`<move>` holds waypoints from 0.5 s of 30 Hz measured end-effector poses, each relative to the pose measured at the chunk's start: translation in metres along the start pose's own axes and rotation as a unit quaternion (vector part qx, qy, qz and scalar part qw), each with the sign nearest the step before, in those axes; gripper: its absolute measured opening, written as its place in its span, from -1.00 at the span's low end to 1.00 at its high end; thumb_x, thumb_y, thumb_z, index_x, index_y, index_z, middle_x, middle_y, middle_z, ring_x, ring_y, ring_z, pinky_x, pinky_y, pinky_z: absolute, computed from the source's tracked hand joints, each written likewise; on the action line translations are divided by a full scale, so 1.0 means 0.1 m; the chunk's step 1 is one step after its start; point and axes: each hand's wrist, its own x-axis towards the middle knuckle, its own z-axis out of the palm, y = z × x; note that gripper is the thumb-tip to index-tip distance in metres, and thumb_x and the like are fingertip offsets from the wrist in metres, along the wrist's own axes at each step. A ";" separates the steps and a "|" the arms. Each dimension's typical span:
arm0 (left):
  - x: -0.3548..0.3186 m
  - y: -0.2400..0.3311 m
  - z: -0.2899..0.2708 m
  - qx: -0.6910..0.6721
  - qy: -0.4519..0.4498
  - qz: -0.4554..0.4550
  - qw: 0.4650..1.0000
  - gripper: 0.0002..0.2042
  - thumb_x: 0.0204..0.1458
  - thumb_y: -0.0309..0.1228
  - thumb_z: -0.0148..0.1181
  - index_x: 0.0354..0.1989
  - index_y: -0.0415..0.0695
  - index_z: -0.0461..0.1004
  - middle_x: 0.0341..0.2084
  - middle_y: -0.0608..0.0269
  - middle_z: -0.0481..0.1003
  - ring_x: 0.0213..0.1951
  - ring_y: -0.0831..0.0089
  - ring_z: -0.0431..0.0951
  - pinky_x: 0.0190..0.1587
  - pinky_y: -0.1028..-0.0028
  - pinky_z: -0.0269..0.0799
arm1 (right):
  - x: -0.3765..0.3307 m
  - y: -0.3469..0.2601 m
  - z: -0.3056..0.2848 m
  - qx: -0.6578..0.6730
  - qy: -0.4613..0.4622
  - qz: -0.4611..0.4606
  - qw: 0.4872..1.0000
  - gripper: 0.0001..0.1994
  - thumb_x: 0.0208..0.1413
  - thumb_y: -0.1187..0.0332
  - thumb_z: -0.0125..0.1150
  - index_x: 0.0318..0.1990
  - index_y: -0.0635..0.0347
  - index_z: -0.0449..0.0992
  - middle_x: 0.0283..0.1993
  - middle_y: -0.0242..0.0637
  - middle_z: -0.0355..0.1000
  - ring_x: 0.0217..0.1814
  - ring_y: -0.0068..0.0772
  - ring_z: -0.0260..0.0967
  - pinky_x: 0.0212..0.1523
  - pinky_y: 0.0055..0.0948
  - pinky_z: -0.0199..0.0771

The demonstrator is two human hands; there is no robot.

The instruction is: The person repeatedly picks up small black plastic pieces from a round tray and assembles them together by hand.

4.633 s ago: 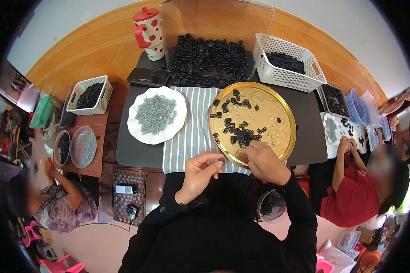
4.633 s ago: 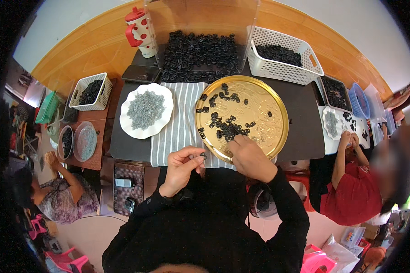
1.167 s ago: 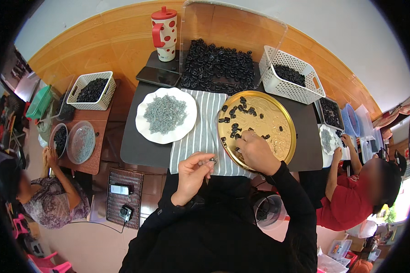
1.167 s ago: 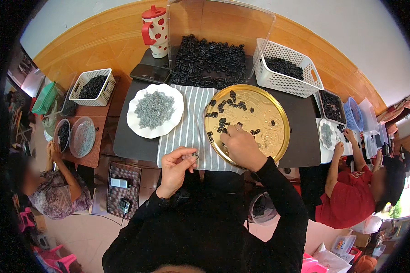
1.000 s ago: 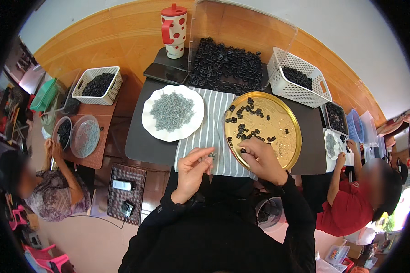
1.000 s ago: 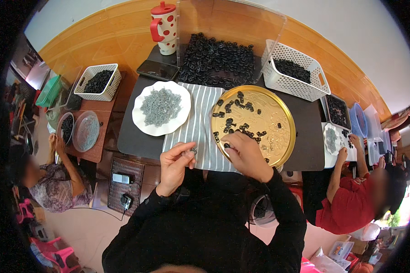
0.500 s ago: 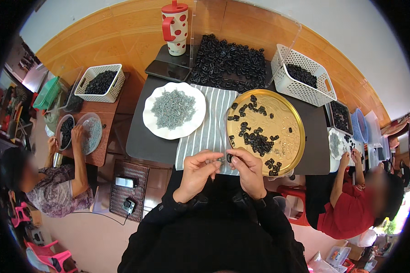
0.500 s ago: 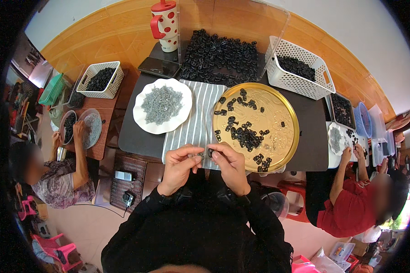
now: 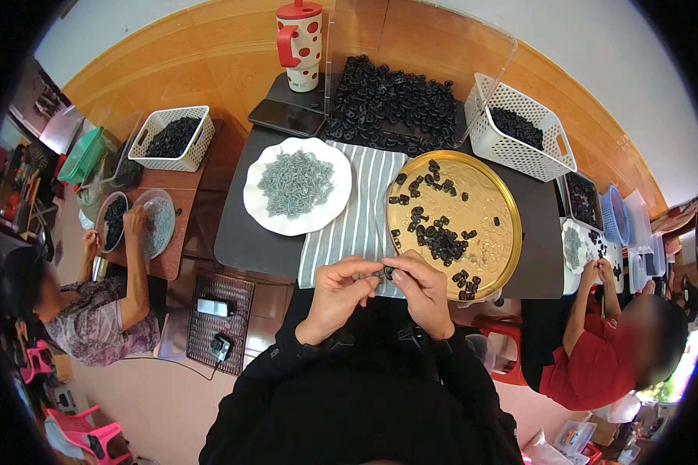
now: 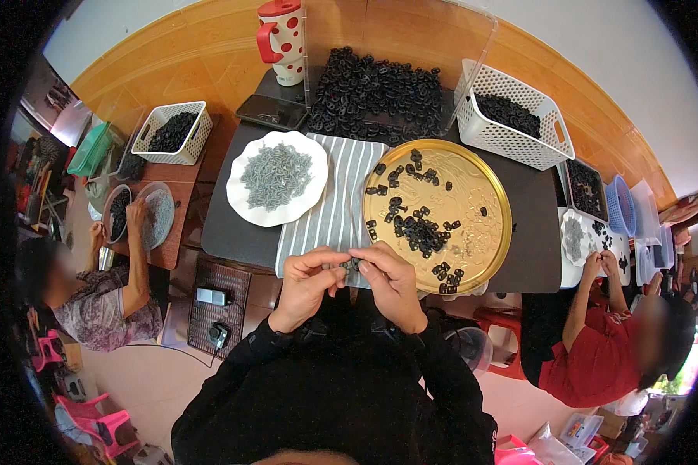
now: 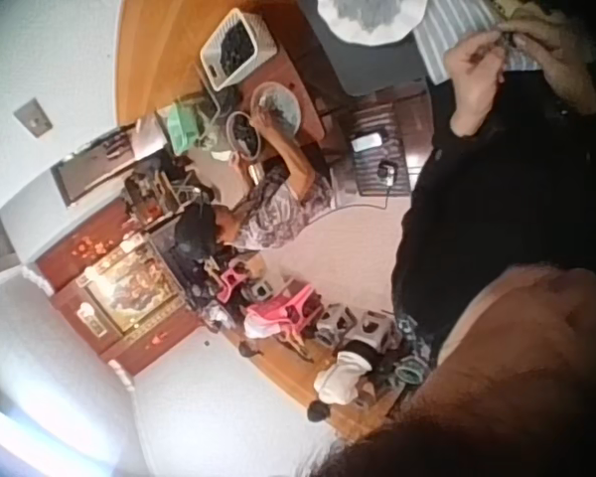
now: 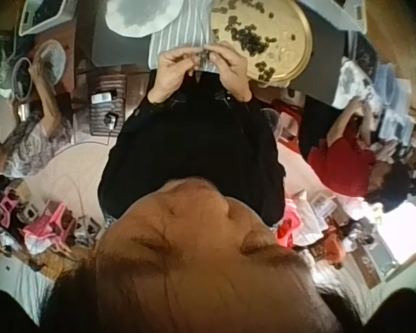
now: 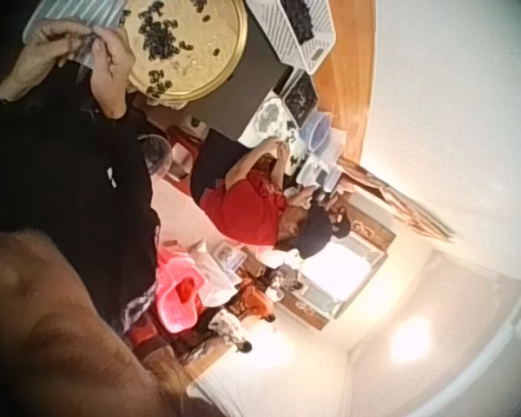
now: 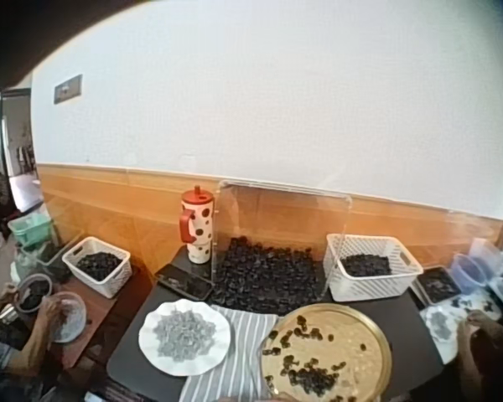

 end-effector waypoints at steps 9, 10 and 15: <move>-0.01 -0.01 -0.01 -0.028 -0.023 -0.019 0.999 -0.77 0.01 -0.69 0.14 -0.13 -0.30 0.53 -0.43 0.25 0.45 -0.49 0.59 0.48 -0.52 0.66 0.37 | -0.06 0.08 0.00 0.081 -0.002 0.072 0.994 -0.80 0.11 0.63 0.07 -0.10 0.34 0.43 -0.27 -0.42 0.37 -0.25 -0.67 0.29 -0.20 -0.66 0.31; -0.01 -0.02 -0.01 -0.027 -0.023 -0.019 0.999 -0.77 0.01 -0.69 0.14 -0.13 -0.30 0.53 -0.43 0.25 0.45 -0.49 0.59 0.48 -0.52 0.66 0.37 | -0.06 0.08 -0.01 0.090 -0.001 0.067 0.994 -0.82 0.11 0.63 0.08 -0.12 0.34 0.43 -0.27 -0.40 0.37 -0.25 -0.67 0.30 -0.20 -0.65 0.31; -0.01 -0.04 -0.02 -0.040 -0.049 -0.014 0.998 -0.70 0.04 -0.66 0.14 -0.02 -0.25 0.49 -0.41 0.27 0.45 -0.45 0.60 0.45 -0.48 0.65 0.40 | -0.06 0.07 0.01 0.086 0.003 0.030 0.996 -0.81 0.08 0.64 0.10 -0.13 0.35 0.45 -0.27 -0.35 0.38 -0.25 -0.61 0.33 -0.21 -0.62 0.33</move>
